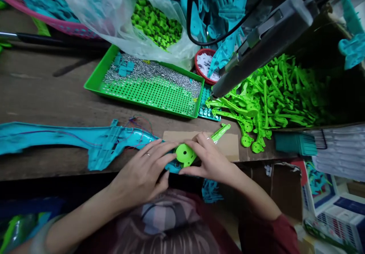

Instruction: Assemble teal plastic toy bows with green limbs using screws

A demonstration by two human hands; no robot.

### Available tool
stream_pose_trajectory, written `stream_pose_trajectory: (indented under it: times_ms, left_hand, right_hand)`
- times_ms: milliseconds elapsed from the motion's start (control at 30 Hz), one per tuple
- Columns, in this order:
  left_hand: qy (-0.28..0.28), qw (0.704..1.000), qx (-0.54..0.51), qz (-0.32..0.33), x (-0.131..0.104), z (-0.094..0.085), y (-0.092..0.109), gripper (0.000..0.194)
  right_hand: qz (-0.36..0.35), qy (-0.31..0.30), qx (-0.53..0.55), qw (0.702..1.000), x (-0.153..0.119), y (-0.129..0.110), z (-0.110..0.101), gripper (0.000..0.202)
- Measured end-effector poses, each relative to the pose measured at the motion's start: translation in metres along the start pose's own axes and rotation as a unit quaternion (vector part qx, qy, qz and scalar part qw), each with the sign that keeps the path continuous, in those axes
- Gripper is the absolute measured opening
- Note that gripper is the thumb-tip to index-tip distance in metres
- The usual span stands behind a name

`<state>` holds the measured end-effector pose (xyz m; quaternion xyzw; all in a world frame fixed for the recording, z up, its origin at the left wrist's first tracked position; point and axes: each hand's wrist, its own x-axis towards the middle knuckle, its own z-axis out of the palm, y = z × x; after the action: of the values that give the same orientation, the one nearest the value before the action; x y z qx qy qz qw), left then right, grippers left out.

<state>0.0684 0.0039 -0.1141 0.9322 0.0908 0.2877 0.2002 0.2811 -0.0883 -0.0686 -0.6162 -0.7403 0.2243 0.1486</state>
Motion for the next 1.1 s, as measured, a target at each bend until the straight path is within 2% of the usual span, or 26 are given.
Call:
stream_pose_trajectory:
  times_ms: [233,533,667,767,833,900,933,967,1000,1067,1100]
  left_hand:
    - [-0.029,0.999,-0.029,-0.007,-0.004,-0.002,-0.001,0.039]
    - [-0.031,0.999,-0.030,-0.014,-0.003,-0.003,-0.001,0.042]
    - [-0.048,0.999,0.010,0.022,-0.003,0.002,0.000,0.036]
    - [-0.049,0.996,0.010,0.074,0.000,0.008,-0.001,0.036]
    - [-0.046,0.994,-0.011,0.097,0.002,0.013,-0.004,0.040]
    - [-0.042,0.993,-0.026,0.107,0.004,0.018,-0.008,0.043]
    - [-0.043,0.993,-0.026,0.109,0.005,0.020,-0.010,0.045]
    - [-0.042,0.992,-0.023,0.117,0.005,0.022,-0.012,0.047]
    - [-0.041,0.991,-0.020,0.123,0.005,0.023,-0.013,0.048]
    - [-0.036,0.990,-0.017,0.134,0.004,0.025,-0.012,0.052]
    - [-0.035,0.990,-0.019,0.138,0.003,0.024,-0.010,0.053]
  right_hand:
    - [-0.013,0.029,0.016,0.999,-0.001,0.004,0.003,0.073]
    - [0.021,0.002,-0.001,1.000,0.000,0.000,0.006,0.064]
    - [0.014,-0.024,0.010,1.000,0.000,0.004,0.010,0.060]
    - [-0.012,-0.032,0.059,0.998,-0.005,0.010,0.003,0.062]
    - [-0.007,0.014,0.142,0.990,-0.012,0.016,-0.008,0.055]
    - [0.059,0.149,0.236,0.958,-0.019,0.024,-0.022,0.033]
    - [0.109,0.238,0.280,0.923,-0.022,0.028,-0.029,0.020]
    - [0.157,0.323,0.320,0.877,-0.023,0.032,-0.036,0.015]
    - [0.194,0.388,0.358,0.827,-0.025,0.035,-0.043,0.021]
    - [0.221,0.448,0.427,0.754,-0.025,0.038,-0.056,0.035]
    - [0.216,0.453,0.455,0.736,-0.025,0.037,-0.062,0.040]
